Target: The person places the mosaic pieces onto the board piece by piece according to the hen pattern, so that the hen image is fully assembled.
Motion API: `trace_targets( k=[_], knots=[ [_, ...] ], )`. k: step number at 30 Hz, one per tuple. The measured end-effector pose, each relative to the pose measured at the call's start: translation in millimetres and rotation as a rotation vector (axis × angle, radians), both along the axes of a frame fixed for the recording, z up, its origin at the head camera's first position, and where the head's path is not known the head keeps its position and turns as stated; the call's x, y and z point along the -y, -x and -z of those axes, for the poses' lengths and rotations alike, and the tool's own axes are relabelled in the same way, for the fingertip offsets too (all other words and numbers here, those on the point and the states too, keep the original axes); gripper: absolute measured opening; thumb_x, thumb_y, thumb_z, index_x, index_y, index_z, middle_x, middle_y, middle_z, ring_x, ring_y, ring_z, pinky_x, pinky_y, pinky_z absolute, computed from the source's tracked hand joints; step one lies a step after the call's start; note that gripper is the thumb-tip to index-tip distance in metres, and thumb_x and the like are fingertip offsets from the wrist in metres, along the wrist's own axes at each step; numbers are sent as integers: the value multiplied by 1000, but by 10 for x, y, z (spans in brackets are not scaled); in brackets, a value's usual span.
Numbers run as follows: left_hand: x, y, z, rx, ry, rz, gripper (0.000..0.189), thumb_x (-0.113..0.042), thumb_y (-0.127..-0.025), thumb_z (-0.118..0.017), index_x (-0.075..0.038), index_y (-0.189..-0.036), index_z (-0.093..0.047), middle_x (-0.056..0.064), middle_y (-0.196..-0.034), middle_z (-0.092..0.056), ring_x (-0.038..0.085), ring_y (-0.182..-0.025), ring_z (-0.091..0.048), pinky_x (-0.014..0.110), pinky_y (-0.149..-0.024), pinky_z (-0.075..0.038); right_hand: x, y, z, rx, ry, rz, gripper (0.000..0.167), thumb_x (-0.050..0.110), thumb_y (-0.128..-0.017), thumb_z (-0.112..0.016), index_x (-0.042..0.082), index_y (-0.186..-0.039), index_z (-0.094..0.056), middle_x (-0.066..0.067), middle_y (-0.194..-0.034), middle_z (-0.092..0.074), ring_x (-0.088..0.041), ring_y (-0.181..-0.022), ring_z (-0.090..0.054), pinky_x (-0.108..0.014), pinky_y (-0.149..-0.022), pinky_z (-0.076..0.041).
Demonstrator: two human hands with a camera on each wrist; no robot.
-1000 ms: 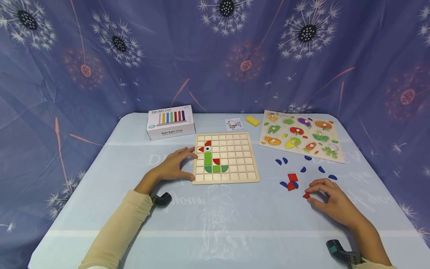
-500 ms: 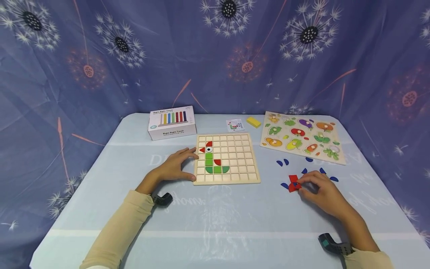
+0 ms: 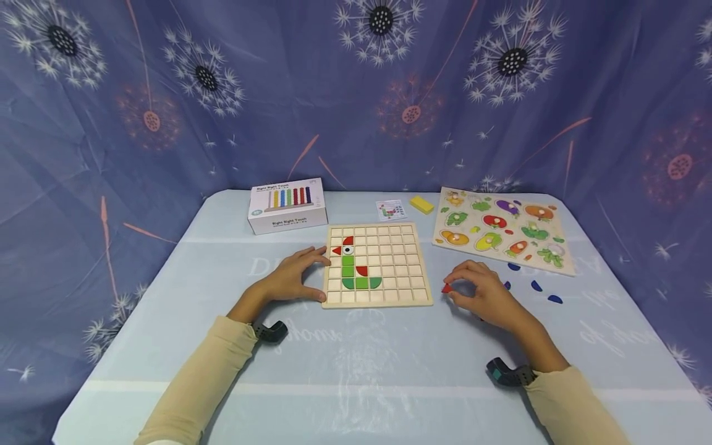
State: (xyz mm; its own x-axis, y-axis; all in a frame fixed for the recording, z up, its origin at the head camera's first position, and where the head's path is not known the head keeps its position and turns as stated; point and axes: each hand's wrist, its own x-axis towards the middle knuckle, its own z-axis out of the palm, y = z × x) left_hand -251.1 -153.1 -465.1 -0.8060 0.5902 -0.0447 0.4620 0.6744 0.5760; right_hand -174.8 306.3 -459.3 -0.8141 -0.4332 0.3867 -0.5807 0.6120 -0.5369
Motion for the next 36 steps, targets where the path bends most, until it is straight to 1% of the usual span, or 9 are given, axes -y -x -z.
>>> trace_targets(
  k=[4, 7, 10, 13, 19, 21, 24, 29, 36],
  knots=[
    [1, 7, 17, 1, 1, -4, 85, -65, -71, -83, -28, -141, -52, -5, -166, -24, 26, -153, -12, 59, -118, -15, 270, 166, -9, 13, 20, -100, 33, -2, -79, -84, 15, -106, -74, 7, -109, -62, -16, -106, -53, -33, -90, -40],
    [-3, 9, 28, 6, 6, -11, 85, -67, -71, -82, -30, -142, -52, -7, -166, -23, 25, -153, -11, 58, -118, -15, 493, 272, -16, 21, 35, -166, 30, 0, -81, -84, 13, -106, -74, 8, -109, -61, -17, -106, -53, -42, -89, -37],
    [-5, 6, 34, 13, 14, -15, 86, -67, -71, -82, -30, -142, -52, -7, -166, -22, 24, -153, -11, 57, -118, -15, 709, 352, -24, 25, 39, -221, 29, 3, -82, -83, 14, -107, -74, 8, -110, -61, -17, -108, -53, -48, -87, -34],
    [-3, 1, 32, 14, 13, -20, 85, -67, -71, -82, -30, -142, -52, -7, -166, -23, 24, -153, -11, 57, -118, -14, 897, 421, -26, 36, 45, -265, 26, 6, -84, -82, 18, -106, -74, 9, -109, -62, -16, -107, -53, -47, -86, -32],
    [5, 19, 54, -31, 10, -2, 83, -64, -73, -83, -28, -141, -53, -5, -166, -24, 26, -153, -14, 58, -117, -16, 1183, 522, -24, 42, 40, -335, 23, 12, -86, -83, 19, -106, -75, 9, -108, -63, -13, -99, -55, -40, -83, -36],
    [9, 24, 62, -40, 12, 2, 82, -64, -73, -83, -28, -141, -53, -5, -166, -24, 26, -153, -14, 58, -117, -17, 1253, 534, -16, 49, 24, -345, 23, 15, -85, -84, 20, -106, -75, 11, -109, -63, -12, -100, -55, -40, -85, -35],
    [8, 24, 70, -36, 18, 2, 82, -65, -73, -82, -29, -141, -53, -6, -166, -23, 25, -153, -14, 57, -118, -17, 1329, 524, 1, 67, -3, -354, 22, 19, -85, -84, 22, -105, -76, 14, -109, -62, -12, -102, -53, -43, -88, -34],
    [7, 18, 51, -19, 13, -7, 81, -65, -73, -82, -30, -140, -53, -7, -166, -22, 24, -153, -13, 56, -118, -16, 1380, 502, 43, 101, -60, -343, 19, 26, -85, -84, 28, -101, -76, 17, -106, -60, -11, -97, -48, -45, -84, -27],
    [6, 16, 28, -8, -6, -5, 81, -63, -72, -84, -30, -139, -54, -4, -166, -24, 27, -153, -14, 59, -117, -16, 1398, 490, 64, 137, -113, -310, 18, 30, -85, -84, 32, -102, -75, 12, -97, -59, -12, -91, -44, -43, -81, -23]
  ],
)
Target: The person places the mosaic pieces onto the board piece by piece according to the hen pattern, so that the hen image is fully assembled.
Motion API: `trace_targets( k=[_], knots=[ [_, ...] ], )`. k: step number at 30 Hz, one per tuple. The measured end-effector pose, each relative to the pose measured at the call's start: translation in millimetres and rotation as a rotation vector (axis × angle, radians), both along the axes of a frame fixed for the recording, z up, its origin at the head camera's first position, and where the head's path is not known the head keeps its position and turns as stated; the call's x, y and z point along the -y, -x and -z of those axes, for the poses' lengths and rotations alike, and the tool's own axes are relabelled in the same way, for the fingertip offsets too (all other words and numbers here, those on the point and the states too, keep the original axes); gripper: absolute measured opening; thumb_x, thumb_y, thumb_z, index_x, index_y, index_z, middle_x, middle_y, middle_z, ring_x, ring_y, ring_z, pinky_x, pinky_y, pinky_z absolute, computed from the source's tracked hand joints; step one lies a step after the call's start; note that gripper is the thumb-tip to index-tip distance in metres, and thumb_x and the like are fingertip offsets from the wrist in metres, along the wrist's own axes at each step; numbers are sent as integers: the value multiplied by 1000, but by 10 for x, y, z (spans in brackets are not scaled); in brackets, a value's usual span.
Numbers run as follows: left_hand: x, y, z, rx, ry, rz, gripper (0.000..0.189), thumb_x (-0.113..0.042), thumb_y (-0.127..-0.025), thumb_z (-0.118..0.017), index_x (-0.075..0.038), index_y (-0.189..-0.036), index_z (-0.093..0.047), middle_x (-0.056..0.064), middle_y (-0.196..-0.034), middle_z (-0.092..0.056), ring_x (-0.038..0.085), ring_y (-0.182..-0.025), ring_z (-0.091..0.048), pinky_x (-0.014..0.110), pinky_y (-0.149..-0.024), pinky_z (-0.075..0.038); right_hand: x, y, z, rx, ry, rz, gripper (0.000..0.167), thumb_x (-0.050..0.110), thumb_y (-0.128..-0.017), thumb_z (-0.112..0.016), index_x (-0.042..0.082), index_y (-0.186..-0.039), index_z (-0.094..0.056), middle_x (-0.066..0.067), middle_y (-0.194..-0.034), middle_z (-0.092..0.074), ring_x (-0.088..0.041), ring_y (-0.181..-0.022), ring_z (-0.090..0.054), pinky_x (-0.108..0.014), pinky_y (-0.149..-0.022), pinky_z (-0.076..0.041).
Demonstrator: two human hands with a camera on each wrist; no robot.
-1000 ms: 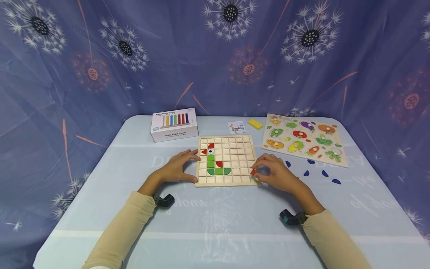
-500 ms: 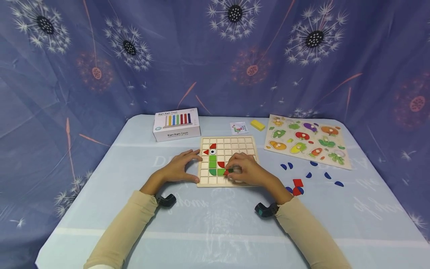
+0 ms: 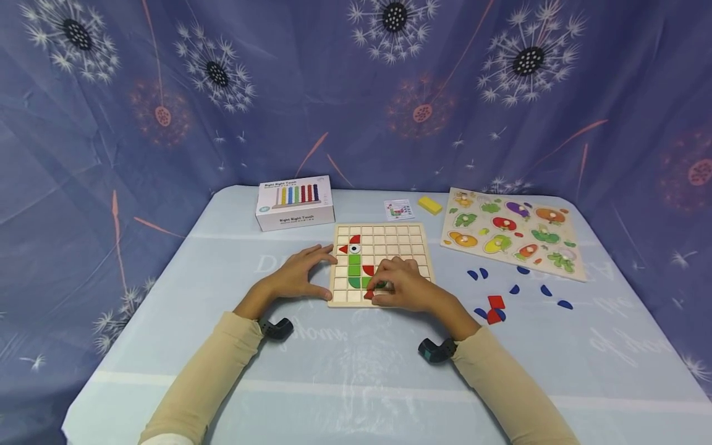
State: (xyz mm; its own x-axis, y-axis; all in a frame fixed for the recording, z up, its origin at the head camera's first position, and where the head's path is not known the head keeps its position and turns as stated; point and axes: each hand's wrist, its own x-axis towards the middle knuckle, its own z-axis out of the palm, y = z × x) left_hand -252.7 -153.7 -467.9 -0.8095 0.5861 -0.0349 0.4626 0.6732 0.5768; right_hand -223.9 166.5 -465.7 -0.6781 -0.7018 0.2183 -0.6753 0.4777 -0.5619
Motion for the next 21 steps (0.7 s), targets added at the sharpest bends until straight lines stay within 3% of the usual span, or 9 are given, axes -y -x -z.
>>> trace_targets(
  k=[11, 21],
  knots=[
    [-7, -4, 6, -3, 10, -8, 81, -63, -72, -84, -31, -139, -53, -5, -166, -24, 25, -153, -13, 57, -118, -15, -3, -21, -21, 35, -44, -3, 22, 30, -87, -83, 31, -107, -75, 12, -94, -59, -12, -88, -45, -42, -79, -25],
    [-3, -5, 6, -6, 6, -7, 81, -63, -72, -84, -31, -139, -53, -5, -166, -24, 26, -153, -13, 58, -118, -16, -3, -29, -39, 15, 1, -42, 17, 20, -92, -77, 26, -107, -76, 17, -90, -55, -11, -82, -44, -38, -76, -28]
  ],
)
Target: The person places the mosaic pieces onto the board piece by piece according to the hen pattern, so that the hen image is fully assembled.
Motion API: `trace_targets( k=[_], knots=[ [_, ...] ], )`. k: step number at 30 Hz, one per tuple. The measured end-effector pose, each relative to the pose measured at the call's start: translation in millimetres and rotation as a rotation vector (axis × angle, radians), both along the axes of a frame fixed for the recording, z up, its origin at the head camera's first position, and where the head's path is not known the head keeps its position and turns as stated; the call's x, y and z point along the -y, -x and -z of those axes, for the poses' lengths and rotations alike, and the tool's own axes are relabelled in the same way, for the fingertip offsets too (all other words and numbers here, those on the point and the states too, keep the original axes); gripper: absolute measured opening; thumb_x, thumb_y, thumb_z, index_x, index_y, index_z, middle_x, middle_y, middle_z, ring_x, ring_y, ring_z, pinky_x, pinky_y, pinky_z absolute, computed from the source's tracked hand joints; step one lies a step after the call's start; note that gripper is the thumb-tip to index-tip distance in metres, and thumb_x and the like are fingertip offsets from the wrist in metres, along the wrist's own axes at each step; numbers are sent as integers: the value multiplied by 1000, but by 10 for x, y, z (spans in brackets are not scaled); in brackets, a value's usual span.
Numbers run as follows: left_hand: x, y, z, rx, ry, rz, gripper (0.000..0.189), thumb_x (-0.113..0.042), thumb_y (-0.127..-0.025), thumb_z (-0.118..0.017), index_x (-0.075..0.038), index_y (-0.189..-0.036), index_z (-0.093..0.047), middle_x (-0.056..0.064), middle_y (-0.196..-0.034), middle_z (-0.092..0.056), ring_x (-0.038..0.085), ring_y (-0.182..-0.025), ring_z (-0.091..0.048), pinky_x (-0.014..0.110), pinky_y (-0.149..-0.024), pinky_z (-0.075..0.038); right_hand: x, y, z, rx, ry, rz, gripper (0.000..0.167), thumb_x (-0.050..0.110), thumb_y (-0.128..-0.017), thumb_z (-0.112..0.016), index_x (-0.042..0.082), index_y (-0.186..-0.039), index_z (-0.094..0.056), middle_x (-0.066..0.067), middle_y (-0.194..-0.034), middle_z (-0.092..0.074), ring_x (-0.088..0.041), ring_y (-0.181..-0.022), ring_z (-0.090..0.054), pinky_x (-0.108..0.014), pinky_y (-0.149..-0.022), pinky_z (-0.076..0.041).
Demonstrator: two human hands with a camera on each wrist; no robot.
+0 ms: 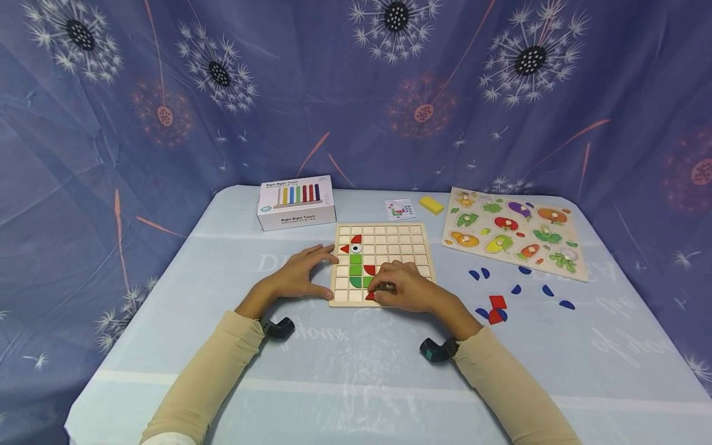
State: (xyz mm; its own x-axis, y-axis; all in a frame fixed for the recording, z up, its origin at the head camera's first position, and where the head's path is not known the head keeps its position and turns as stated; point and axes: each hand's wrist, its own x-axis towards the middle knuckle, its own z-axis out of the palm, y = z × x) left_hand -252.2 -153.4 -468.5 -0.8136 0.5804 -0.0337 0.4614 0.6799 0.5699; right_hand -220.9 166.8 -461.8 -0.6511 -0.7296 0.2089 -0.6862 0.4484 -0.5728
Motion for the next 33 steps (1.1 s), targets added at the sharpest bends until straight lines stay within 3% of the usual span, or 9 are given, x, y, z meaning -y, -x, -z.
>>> trace_targets(
  k=[25, 33],
  knots=[
    [-8, -4, -39, 11, 17, 1, 81, -61, -73, -84, -30, -140, -52, -5, -166, -23, 25, -153, -12, 55, -119, -15, 7, 11, 0, -42, 5, -34, 17, 17, -90, -78, 24, -106, -77, 14, -88, -56, -10, -81, -44, -36, -75, -31],
    [-10, 7, -17, 13, 10, -4, 81, -62, -73, -84, -31, -140, -52, -7, -166, -22, 25, -153, -12, 56, -118, -15, -25, 23, -34, -3, 126, -65, 19, 8, -92, -76, 16, -109, -75, 11, -91, -60, -13, -76, -50, -29, -67, -40]
  ],
)
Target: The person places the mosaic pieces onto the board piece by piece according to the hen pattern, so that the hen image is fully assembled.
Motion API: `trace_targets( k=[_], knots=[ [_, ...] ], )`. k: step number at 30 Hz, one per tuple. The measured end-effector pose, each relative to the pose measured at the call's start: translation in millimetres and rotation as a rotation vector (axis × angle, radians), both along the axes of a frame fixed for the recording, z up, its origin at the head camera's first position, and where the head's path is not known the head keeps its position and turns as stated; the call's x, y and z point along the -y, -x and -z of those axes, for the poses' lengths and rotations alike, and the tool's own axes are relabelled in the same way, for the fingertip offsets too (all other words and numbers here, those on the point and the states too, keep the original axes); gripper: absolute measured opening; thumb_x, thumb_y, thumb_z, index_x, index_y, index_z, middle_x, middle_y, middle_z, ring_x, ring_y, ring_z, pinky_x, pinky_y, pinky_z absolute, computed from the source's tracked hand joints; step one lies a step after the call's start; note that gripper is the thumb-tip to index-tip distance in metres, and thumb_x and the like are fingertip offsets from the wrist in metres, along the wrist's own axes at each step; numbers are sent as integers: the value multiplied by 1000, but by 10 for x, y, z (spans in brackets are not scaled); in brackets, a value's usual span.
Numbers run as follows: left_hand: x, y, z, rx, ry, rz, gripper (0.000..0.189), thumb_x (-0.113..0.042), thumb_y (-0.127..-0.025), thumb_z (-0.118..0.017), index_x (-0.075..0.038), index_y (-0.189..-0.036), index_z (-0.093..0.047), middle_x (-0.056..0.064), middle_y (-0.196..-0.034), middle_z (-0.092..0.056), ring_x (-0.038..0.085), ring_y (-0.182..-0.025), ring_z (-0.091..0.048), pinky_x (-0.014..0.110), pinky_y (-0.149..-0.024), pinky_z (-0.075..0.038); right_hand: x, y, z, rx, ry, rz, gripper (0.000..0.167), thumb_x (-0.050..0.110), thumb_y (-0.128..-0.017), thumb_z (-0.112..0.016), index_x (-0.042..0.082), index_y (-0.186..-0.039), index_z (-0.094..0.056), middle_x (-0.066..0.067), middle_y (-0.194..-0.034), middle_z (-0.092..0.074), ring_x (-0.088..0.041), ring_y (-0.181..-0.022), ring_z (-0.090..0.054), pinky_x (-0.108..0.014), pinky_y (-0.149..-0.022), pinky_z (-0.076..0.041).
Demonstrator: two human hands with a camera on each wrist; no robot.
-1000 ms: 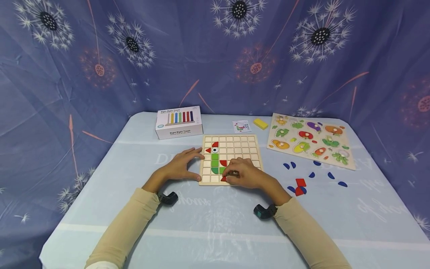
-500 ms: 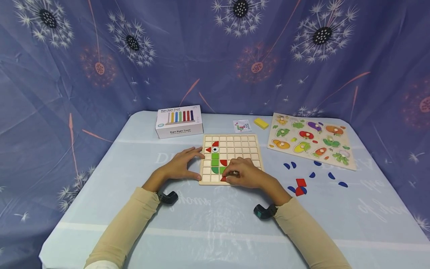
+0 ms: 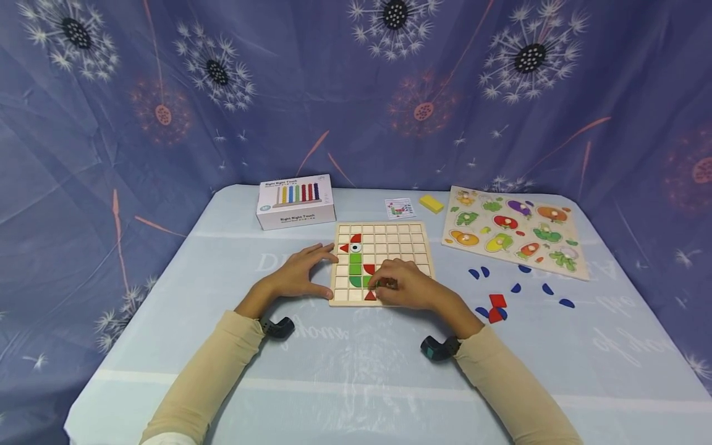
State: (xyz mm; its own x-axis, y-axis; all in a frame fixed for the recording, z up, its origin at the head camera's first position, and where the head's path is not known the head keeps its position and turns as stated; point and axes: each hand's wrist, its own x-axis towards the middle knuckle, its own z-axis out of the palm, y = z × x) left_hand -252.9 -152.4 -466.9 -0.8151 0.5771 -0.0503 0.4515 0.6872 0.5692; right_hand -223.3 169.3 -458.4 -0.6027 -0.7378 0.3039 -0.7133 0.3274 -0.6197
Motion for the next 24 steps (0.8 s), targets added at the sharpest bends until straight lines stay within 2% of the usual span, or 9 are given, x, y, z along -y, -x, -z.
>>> trace_targets(
  k=[6, 12, 15, 21, 24],
  knots=[
    [-3, -6, 9, 9, 4, -5, 81, -64, -73, -83, -33, -140, -52, -8, -166, -22, 22, -153, -11, 54, -119, -14, -155, 8, -68, -47, 11, 39, 20, 4, -91, -75, 13, -109, -75, 5, -98, -67, -12, -81, -54, -27, -69, -43],
    [-8, -16, -14, 11, -5, -10, 82, -62, -72, -84, -31, -141, -52, -7, -166, -22, 24, -153, -11, 56, -118, -14, -587, -36, -177, -121, 9, 98, 22, -3, -89, -74, 8, -108, -73, -2, -98, -69, -14, -82, -56, -32, -67, -45],
    [-15, -16, -20, 16, -2, -11, 82, -62, -72, -84, -32, -141, -52, -8, -166, -22, 24, -153, -11, 56, -118, -15, -909, -114, -214, -157, -28, 183, 26, -5, -86, -75, 8, -109, -73, -1, -99, -69, -15, -86, -59, -34, -69, -49],
    [-12, -5, -5, 10, -6, -3, 82, -63, -72, -84, -31, -141, -52, -6, -167, -22, 25, -153, -12, 58, -118, -15, -1572, -374, -221, -191, -163, 416, 32, -3, -82, -80, 12, -109, -74, 3, -104, -68, -16, -94, -59, -37, -73, -51],
    [-6, -1, 4, 4, -17, 5, 83, -63, -72, -84, -29, -141, -53, -4, -167, -23, 27, -153, -12, 60, -117, -15, -1816, -483, -183, -172, -182, 495, 34, -4, -78, -82, 14, -106, -75, 4, -102, -67, -13, -92, -57, -27, -77, -50]
  ],
)
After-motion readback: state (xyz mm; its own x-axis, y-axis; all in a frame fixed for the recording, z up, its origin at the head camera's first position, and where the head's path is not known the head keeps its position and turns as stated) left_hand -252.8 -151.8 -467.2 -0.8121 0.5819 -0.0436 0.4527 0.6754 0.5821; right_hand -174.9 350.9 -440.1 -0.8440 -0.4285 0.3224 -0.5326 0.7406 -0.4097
